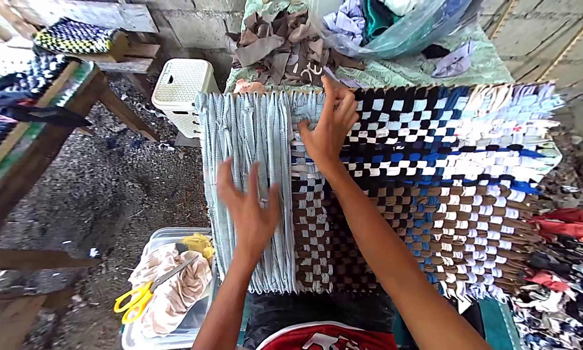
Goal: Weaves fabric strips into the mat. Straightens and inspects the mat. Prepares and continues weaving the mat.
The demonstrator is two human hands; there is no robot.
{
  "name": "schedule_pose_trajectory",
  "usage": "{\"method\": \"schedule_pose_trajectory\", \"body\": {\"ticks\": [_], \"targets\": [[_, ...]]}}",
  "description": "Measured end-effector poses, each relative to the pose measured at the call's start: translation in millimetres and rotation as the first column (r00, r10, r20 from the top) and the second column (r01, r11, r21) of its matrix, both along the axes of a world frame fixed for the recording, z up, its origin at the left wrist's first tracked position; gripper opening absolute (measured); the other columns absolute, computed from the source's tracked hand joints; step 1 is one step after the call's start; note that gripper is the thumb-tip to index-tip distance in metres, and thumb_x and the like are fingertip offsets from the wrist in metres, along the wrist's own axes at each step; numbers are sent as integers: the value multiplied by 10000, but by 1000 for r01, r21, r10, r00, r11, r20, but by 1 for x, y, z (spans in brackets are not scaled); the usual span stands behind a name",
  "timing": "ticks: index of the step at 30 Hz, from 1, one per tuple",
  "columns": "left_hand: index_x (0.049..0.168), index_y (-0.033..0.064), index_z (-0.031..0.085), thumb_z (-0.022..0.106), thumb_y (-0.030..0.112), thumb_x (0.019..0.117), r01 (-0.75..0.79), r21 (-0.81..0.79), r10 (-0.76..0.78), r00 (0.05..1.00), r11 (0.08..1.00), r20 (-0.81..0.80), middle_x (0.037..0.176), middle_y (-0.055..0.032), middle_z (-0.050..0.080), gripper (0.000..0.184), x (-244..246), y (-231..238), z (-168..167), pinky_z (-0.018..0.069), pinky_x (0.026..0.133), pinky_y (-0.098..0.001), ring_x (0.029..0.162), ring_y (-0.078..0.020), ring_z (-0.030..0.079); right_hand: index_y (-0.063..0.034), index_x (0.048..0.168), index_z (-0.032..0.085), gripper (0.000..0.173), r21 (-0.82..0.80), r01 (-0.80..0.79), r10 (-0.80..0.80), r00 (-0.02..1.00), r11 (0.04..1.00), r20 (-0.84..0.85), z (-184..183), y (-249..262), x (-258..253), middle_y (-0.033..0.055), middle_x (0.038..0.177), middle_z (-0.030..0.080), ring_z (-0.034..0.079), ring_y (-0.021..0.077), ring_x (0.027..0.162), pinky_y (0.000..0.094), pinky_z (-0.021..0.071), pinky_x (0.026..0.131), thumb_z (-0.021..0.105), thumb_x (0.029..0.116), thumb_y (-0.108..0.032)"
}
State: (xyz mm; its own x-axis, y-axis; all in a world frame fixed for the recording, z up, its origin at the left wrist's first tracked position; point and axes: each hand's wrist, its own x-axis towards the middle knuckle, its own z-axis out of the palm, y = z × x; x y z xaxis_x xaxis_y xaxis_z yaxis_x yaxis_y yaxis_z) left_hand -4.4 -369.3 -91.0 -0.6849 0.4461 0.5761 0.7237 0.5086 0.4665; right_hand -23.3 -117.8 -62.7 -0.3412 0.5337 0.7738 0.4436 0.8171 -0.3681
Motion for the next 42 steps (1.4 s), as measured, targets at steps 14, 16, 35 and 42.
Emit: {"method": "schedule_pose_trajectory", "body": {"ticks": [14,16,35,42], "targets": [[1559,336,452,479,406,991,138,-271,-168,981,953,-93,1727,-165,106,574,-73,8,-35,52,1251,-689,1607,-316,47,-114,1571,400,938,-35,-78,73,989,996,-126,4,-11,10,199,1401,522,479,375,1260,548,397,1004,697,801,-559],[1556,313,461,474,388,985,145,-266,-173,982,953,-81,1724,-172,121,576,-73,11,-36,53,1256,-675,1607,-317,58,-99,1584,376,1062,8,-68,68,985,998,-156,4,-24,2,248,1527,432,399,431,1390,621,310,1116,758,726,-596],[1556,330,456,478,428,977,58,-299,-82,994,953,-68,1735,-102,127,588,-74,8,-38,86,1262,-655,1609,-281,68,-166,1612,343,817,63,-199,196,979,978,50,-10,-8,7,212,1650,293,224,398,1543,594,171,1244,647,889,-396],[1556,315,465,484,423,983,60,-294,-98,988,954,-118,1730,-165,94,583,-68,15,-44,45,1239,-710,1605,-332,62,-175,1619,327,1088,-24,-213,215,974,977,66,-12,-36,20,236,1677,205,142,423,1563,662,77,1244,735,743,-675]]}}
